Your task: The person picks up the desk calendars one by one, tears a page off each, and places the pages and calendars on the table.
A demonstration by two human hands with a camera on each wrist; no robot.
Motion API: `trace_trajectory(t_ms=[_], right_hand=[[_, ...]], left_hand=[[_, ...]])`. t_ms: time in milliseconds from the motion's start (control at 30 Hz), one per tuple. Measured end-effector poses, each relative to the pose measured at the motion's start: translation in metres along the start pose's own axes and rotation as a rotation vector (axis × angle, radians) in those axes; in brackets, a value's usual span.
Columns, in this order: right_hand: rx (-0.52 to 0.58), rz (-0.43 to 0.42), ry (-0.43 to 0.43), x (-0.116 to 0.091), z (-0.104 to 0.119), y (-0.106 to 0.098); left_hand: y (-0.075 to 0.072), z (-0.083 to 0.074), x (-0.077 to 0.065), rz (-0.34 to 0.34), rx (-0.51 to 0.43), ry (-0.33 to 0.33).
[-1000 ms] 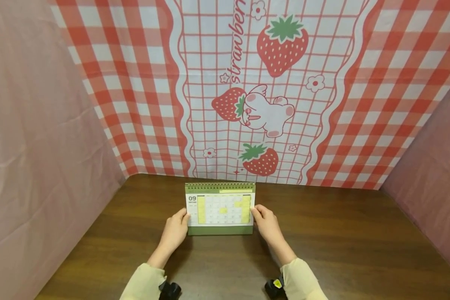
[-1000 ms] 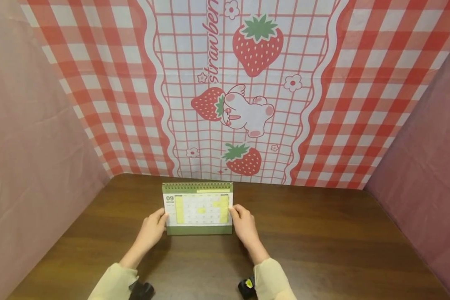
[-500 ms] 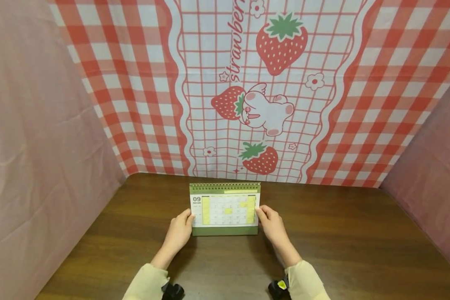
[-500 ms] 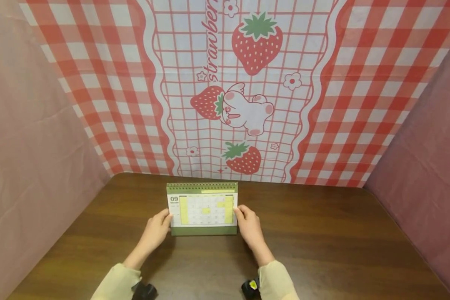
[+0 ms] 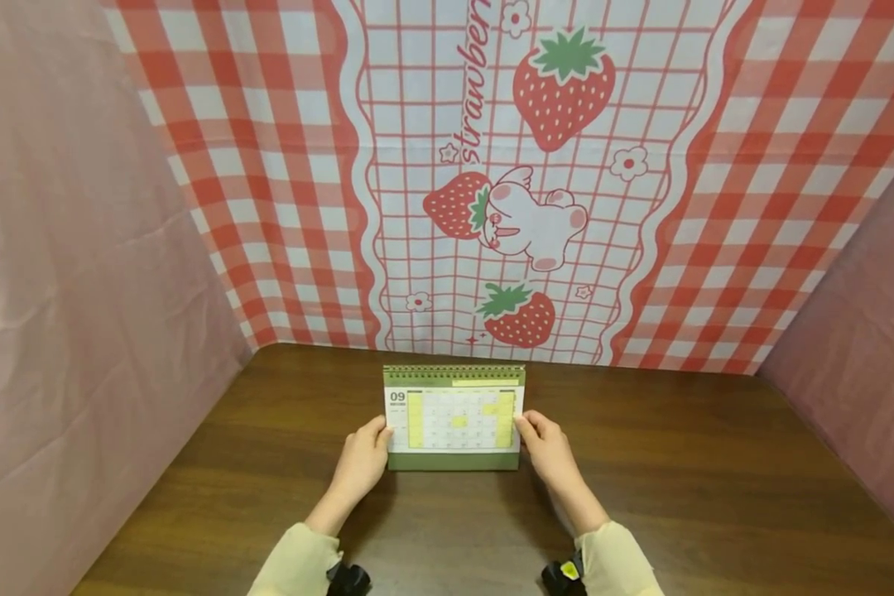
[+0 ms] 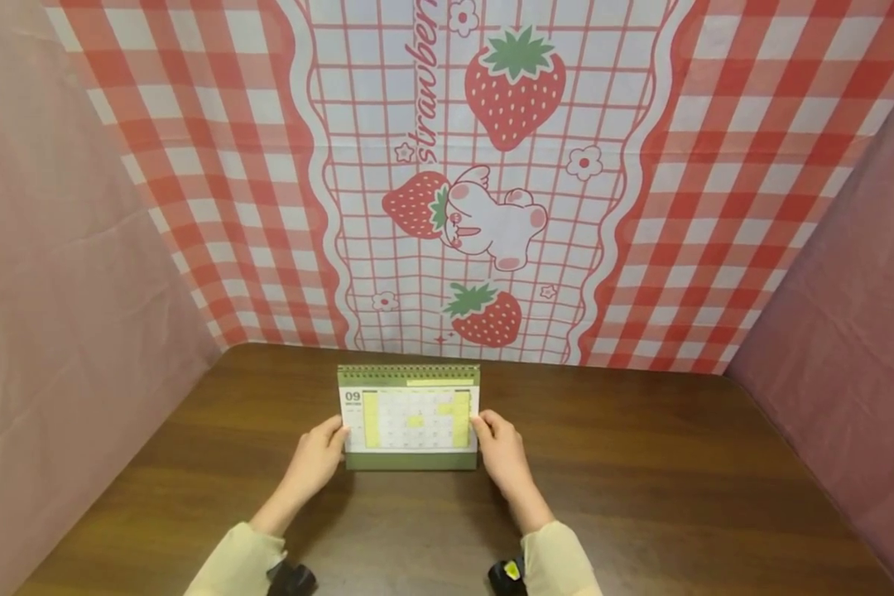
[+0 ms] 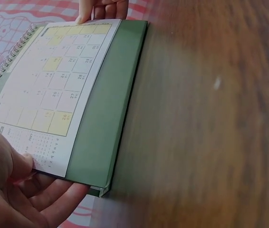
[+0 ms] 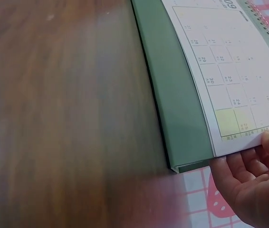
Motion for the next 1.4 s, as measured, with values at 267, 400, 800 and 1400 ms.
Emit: trace_trajectory(t_ms=[267, 400, 800, 1400], right_hand=[[-0.004, 0.016, 0.003, -0.002, -0.001, -0.004], [-0.041, 0.008, 0.003, -0.003, -0.002, -0.005], [-0.142, -0.012, -0.043, -0.008, 0.000, -0.013], [-0.177, -0.027, -0.029, -0.015, -0.008, -0.030]], left_hand=[[0.002, -0.004, 0.000, 0.024, -0.005, 0.011], [0.002, -0.005, -0.001, 0.035, -0.021, 0.001], [0.007, -0.008, 0.000, 0.022, -0.037, 0.029], [0.021, -0.018, 0.003, 0.057, -0.073, 0.059]])
Point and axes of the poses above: each hand's wrist, its own x-axis towards the middle knuckle, its own y-axis out of the palm, z = x × y, the point moved 3 cm from there along x, towards the middle knuckle, and after that the axes turned 14 degrees about y, right-handed, at the moved point
